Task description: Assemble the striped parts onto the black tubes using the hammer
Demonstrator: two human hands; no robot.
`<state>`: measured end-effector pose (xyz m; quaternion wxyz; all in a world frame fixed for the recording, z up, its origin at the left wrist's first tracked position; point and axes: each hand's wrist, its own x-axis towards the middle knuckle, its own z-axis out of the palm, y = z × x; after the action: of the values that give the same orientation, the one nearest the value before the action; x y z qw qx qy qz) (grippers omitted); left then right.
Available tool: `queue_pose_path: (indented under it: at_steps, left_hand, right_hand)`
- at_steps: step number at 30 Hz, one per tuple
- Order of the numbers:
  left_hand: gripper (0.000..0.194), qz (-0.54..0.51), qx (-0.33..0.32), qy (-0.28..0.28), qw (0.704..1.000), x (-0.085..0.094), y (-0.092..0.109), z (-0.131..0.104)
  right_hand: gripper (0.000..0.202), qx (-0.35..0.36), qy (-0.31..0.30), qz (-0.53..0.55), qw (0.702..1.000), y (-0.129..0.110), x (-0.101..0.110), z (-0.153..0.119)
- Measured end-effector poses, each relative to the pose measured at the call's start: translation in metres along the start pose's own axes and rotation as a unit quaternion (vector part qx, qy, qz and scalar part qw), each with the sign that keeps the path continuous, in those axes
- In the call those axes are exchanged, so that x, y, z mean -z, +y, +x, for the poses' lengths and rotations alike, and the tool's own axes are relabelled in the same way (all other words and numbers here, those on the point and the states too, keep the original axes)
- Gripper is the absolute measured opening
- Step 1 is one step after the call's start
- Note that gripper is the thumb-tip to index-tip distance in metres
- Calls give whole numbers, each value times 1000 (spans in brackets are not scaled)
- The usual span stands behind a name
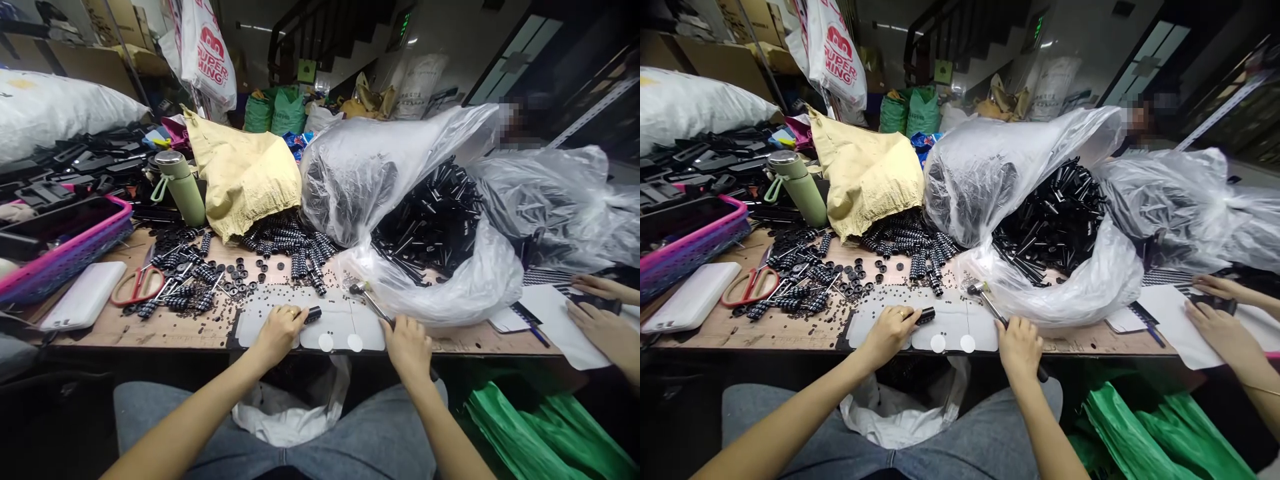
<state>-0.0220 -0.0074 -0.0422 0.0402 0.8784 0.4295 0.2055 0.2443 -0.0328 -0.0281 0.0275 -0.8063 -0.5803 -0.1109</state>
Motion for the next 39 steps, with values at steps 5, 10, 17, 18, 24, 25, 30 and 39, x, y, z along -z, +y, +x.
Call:
queue_pose_path:
  at_steps: [5,10,17,18,24,25,30,39]
  left_hand:
    - [36,23,-10,-11,1000,-1,-1,-5]
    - [41,73,0,-43,996,4,4,-5]
    - [64,93,25,-32,995,-19,39,-5]
    - [68,92,21,-34,995,-25,43,-6]
    - [54,71,15,-38,997,-32,36,1]
    - [49,48,30,-41,998,-27,34,4]
    - [23,-136,96,-71,983,6,32,13]
    - [28,-52,352,-20,934,5,-28,94]
  right_hand:
    - [34,45,-86,202,975,-3,25,-21]
    - [38,75,-145,275,947,-36,45,-56]
    - [37,102,-112,351,924,-53,78,-67]
    - [37,122,-108,363,917,-60,79,-70]
    - [38,218,-190,243,926,-88,58,-80]
    - [38,206,-190,245,928,-85,56,-76]
    - [39,102,-121,187,970,-42,47,-40]
    - [31,86,-20,33,996,-4,-1,-6]
